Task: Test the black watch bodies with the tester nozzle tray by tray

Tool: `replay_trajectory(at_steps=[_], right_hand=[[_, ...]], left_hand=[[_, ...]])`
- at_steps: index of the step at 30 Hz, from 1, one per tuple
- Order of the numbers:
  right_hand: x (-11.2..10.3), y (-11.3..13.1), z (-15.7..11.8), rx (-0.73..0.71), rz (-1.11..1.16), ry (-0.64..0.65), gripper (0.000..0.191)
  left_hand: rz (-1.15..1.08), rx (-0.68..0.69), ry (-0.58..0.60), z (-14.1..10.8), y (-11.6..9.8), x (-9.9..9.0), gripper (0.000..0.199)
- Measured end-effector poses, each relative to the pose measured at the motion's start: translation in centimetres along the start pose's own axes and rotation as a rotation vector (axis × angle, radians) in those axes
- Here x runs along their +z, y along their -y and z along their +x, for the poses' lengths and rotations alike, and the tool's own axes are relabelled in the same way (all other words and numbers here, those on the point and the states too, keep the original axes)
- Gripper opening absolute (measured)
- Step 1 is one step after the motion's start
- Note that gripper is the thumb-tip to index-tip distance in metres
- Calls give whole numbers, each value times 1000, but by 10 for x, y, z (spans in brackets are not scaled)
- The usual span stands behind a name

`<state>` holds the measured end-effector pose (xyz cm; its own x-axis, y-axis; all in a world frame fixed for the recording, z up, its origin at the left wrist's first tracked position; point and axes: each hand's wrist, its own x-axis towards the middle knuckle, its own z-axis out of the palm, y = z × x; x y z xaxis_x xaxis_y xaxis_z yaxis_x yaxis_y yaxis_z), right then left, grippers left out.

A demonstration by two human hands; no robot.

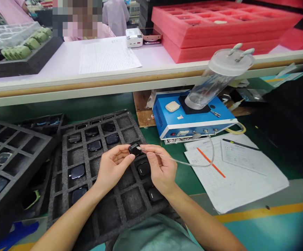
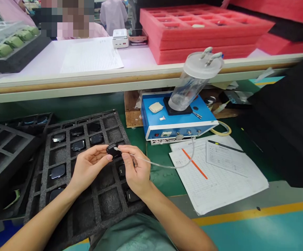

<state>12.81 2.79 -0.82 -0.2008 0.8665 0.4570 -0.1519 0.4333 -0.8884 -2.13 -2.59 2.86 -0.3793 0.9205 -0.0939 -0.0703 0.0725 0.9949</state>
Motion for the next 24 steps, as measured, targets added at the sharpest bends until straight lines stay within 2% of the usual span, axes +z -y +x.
replay_trajectory(at_steps=[24], right_hand=[[-1,2,1,19,-17,6,18]], left_hand=[[56,58,1,-2,2,1,27]])
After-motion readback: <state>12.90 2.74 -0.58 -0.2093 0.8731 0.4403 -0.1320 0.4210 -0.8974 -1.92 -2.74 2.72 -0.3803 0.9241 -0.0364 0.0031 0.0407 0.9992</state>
